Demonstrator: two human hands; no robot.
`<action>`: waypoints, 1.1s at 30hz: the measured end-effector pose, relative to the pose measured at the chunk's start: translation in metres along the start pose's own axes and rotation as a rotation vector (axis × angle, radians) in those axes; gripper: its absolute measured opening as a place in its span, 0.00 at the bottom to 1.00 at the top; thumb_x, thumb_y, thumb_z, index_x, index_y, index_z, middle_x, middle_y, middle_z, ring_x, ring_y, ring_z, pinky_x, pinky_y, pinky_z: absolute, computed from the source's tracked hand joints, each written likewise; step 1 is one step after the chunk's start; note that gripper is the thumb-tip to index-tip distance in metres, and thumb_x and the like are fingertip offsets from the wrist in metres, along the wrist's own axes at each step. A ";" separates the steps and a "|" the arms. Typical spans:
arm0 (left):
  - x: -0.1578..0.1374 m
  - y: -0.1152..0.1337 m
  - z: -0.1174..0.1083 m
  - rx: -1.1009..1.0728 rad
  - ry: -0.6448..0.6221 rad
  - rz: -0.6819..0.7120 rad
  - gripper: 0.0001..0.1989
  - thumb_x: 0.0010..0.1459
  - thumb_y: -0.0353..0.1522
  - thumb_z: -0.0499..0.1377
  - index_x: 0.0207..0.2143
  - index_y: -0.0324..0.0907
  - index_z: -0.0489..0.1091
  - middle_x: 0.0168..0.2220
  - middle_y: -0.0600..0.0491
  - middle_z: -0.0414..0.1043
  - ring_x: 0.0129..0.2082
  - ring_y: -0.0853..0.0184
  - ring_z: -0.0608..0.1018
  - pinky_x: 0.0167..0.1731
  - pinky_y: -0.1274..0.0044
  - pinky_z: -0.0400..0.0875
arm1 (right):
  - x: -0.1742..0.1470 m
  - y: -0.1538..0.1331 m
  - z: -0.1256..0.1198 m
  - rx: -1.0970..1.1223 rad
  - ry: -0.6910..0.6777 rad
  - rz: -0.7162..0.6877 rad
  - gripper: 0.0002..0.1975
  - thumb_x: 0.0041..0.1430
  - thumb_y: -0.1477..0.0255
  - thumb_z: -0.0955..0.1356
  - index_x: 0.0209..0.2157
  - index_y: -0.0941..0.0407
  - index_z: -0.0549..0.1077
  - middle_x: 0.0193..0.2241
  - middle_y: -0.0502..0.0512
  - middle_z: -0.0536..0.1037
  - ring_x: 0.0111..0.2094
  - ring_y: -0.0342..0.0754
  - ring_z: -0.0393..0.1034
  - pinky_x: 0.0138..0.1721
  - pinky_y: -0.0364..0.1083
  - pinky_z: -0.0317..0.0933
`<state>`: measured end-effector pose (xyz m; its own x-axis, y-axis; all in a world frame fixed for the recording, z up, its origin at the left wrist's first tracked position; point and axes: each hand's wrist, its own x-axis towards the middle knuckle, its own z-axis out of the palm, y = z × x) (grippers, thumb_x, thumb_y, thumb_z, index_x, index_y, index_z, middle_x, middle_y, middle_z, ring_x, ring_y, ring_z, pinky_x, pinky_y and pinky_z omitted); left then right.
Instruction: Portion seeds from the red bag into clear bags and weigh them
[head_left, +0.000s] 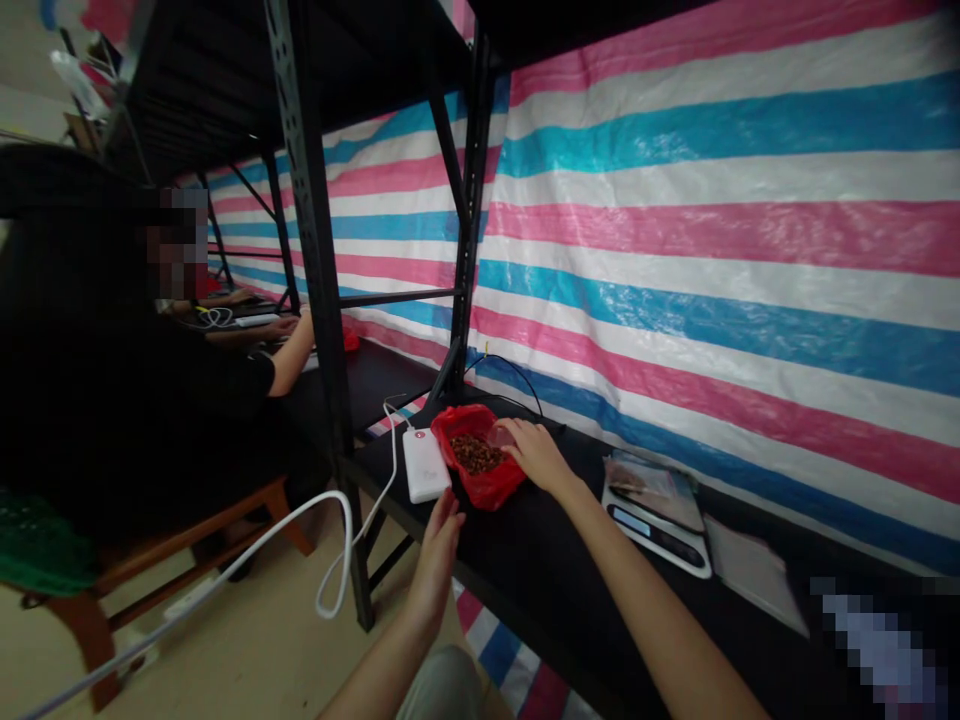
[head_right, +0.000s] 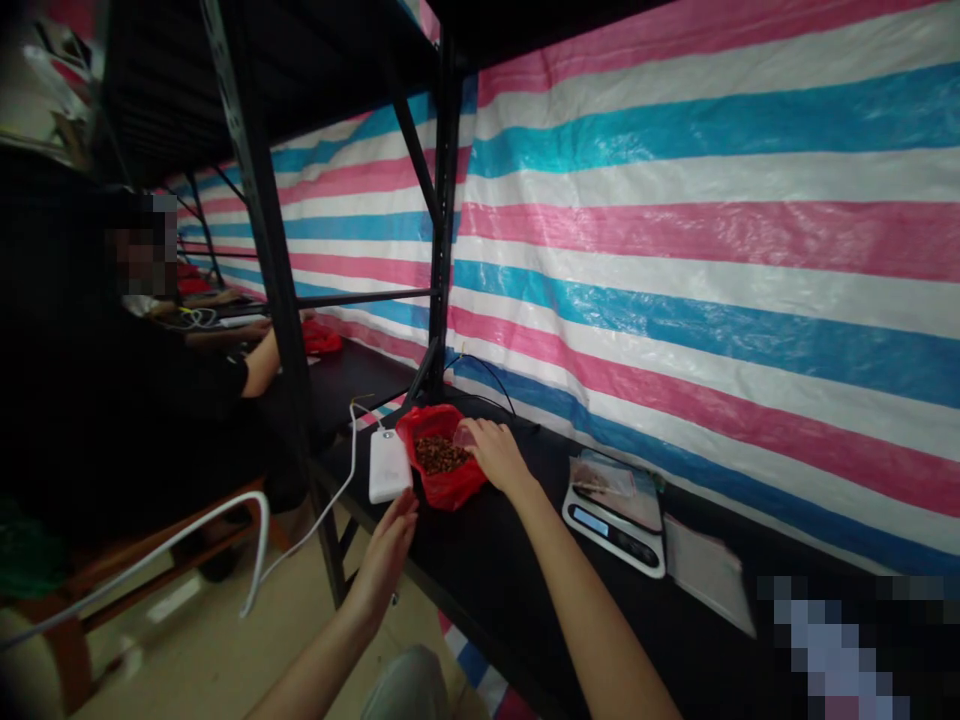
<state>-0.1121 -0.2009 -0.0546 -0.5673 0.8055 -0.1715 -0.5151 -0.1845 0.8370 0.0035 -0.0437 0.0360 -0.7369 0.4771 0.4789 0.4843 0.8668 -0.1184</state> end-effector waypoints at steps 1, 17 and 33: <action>0.002 -0.001 0.005 -0.009 0.009 -0.008 0.27 0.45 0.28 0.58 0.51 0.42 0.64 0.58 0.46 0.56 0.59 0.58 0.58 0.57 0.69 0.54 | 0.009 -0.004 0.003 -0.111 -0.054 -0.046 0.17 0.56 0.77 0.62 0.48 0.55 0.64 0.44 0.58 0.71 0.45 0.51 0.64 0.46 0.51 0.55; 0.033 -0.004 0.052 0.055 -0.059 0.228 0.26 0.55 0.34 0.52 0.57 0.39 0.55 0.61 0.50 0.49 0.61 0.66 0.53 0.60 0.75 0.46 | 0.030 -0.025 0.008 -0.395 -0.307 -0.287 0.12 0.59 0.76 0.60 0.44 0.55 0.69 0.38 0.57 0.73 0.42 0.50 0.64 0.40 0.47 0.55; 0.030 -0.004 0.050 0.008 -0.044 0.263 0.26 0.56 0.35 0.51 0.57 0.42 0.53 0.61 0.51 0.52 0.60 0.66 0.56 0.57 0.76 0.53 | 0.023 -0.023 0.012 -0.046 -0.277 -0.110 0.18 0.50 0.79 0.66 0.44 0.55 0.71 0.41 0.55 0.73 0.45 0.49 0.65 0.45 0.46 0.56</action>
<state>-0.0949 -0.1483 -0.0375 -0.6521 0.7544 0.0749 -0.3488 -0.3863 0.8539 -0.0305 -0.0512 0.0389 -0.8837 0.4076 0.2300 0.4109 0.9110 -0.0360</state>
